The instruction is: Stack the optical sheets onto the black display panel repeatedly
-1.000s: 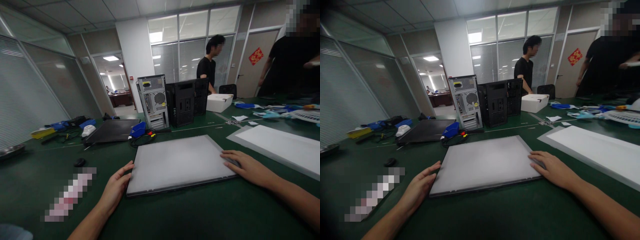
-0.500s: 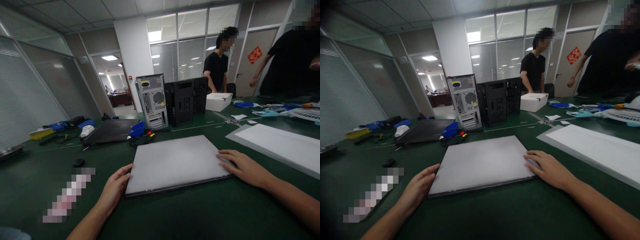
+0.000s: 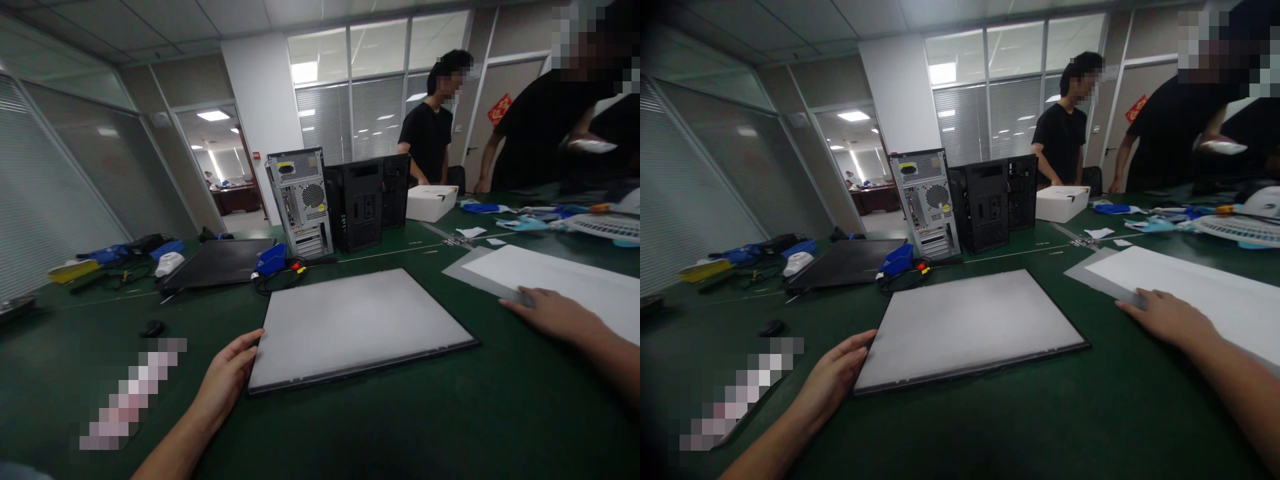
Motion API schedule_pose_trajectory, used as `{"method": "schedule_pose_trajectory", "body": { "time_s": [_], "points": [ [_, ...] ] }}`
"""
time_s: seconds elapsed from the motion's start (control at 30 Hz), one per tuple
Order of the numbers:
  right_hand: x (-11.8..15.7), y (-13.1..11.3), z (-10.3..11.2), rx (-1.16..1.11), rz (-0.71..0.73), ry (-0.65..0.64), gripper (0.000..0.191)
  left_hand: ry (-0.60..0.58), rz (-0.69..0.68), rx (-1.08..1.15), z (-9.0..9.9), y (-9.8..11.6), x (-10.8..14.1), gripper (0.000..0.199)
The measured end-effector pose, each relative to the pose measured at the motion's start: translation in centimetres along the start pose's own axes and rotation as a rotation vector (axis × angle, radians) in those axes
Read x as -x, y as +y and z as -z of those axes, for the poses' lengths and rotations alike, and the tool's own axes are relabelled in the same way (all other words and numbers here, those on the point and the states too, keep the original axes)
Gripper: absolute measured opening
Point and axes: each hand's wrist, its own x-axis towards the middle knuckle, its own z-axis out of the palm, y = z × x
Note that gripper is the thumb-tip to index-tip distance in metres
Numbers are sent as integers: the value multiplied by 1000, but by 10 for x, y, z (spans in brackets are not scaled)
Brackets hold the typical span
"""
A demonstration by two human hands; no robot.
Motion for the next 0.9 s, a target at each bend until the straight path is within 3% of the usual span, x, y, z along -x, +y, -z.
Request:
{"method": "schedule_pose_trajectory", "body": {
  "time_s": [0.1,0.33,0.47,0.63,0.77,0.9],
  "points": [
    [8,-21,5,58,-94,11,81,16,-21,-7,-2,2,2,44],
    [30,-75,21,25,9,15,70,28,-39,-10,-3,3,4,41],
    [47,-121,23,0,220,25,68,16,-44,4,0,1,2,41],
    [74,-176,22,-31,510,-90,61,12,-29,-5,0,1,0,41],
    [88,-195,21,-88,634,-150,59,25,-28,-16,-1,3,1,41],
    [89,-195,22,-126,725,-228,58,26,-25,-22,-1,1,0,42]
  ]
}}
